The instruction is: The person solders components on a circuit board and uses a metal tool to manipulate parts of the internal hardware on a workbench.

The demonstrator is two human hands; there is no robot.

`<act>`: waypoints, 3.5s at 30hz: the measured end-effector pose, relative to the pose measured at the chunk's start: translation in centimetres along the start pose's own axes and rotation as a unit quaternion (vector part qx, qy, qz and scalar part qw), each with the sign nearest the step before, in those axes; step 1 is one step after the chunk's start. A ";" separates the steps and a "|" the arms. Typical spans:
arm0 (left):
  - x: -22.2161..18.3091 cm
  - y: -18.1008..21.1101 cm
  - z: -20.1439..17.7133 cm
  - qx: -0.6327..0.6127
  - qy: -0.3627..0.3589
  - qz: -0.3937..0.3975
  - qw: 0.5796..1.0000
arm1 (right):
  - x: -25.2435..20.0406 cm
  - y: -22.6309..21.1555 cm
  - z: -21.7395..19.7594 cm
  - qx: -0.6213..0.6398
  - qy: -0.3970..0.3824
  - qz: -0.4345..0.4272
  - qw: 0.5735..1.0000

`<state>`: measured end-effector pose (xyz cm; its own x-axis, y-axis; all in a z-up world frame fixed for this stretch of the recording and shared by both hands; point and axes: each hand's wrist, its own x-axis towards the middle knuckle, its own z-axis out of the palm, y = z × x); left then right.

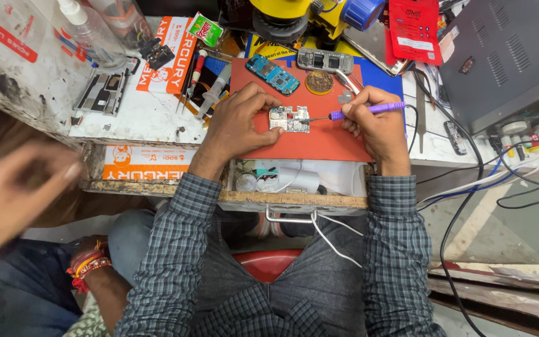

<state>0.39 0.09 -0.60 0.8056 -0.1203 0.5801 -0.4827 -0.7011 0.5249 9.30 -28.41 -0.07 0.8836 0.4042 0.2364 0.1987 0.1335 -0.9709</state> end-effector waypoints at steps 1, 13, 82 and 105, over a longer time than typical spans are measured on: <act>0.0 0.0 0.1 -0.002 -0.001 0.001 1.000 | 0.0 0.1 0.0 0.004 -0.006 -0.003 1.000; 0.1 0.6 -0.5 0.004 -0.002 -0.001 1.000 | 0.0 0.0 -0.1 -0.009 -0.001 0.001 1.000; 0.3 0.8 -0.9 0.073 -0.011 0.032 0.997 | -1.0 -12.4 -28.8 -0.213 0.382 -0.374 0.818; 0.3 1.1 -1.0 0.075 -0.013 0.026 0.997 | -2.7 -11.7 -27.8 0.000 0.271 -0.183 0.945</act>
<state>-0.22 -0.04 0.78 0.7905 -0.1748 0.5870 -0.4684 -0.7901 0.3954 16.34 -56.20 9.65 0.8428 -0.1918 0.5029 0.5335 0.1740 -0.8277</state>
